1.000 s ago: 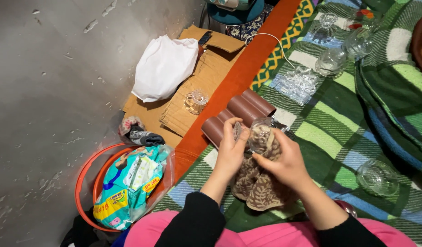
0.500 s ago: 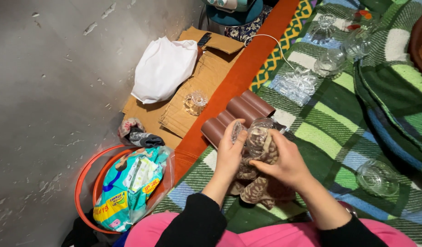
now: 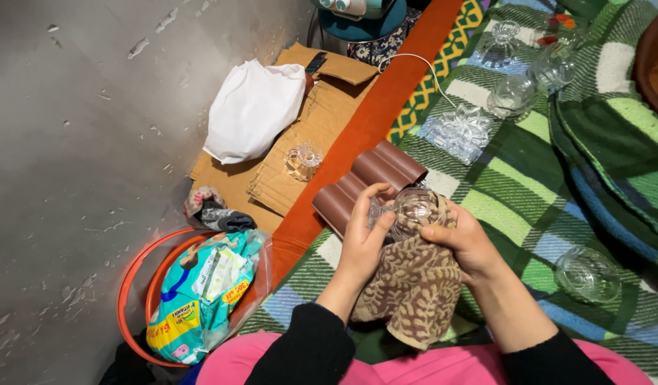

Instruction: The person sits on a mat and wipes several clear glass items with a patterned cloth. They handle each glass individually, wiping it thoroughly before placing it on a nearby cardboard surface. The task continues with multiple glasses being cleaned one at a time.

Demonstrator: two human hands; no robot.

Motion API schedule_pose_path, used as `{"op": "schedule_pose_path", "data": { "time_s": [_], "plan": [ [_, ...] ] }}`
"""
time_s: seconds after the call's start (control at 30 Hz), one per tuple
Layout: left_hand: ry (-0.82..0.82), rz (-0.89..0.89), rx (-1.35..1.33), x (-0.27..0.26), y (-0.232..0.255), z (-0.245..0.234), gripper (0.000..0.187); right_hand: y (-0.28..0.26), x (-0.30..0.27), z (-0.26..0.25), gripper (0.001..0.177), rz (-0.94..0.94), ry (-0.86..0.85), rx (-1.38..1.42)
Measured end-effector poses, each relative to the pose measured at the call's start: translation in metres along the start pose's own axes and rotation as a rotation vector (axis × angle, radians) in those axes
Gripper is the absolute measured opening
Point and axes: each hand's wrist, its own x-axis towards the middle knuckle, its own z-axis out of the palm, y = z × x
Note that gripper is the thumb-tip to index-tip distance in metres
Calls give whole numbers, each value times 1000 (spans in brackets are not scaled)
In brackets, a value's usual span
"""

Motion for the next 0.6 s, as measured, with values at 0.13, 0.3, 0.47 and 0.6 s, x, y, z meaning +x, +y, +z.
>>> {"op": "schedule_pose_path", "data": {
  "time_s": [0.13, 0.3, 0.47, 0.6],
  "plan": [
    [29, -114, -105, 1, -4, 3, 38, -17, -9, 10, 80, -112, -92, -367],
    [116, -297, -138, 4, -34, 2, 28, 6, 1, -12, 74, -312, -35, -847],
    [29, -100, 53, 0, 3, 4, 42, 1, -1, -1, 67, -80, 32, -175],
    [21, 1, 133, 1, 5, 4, 46, -4, -4, 6, 59, -6, 21, 42]
  ]
}}
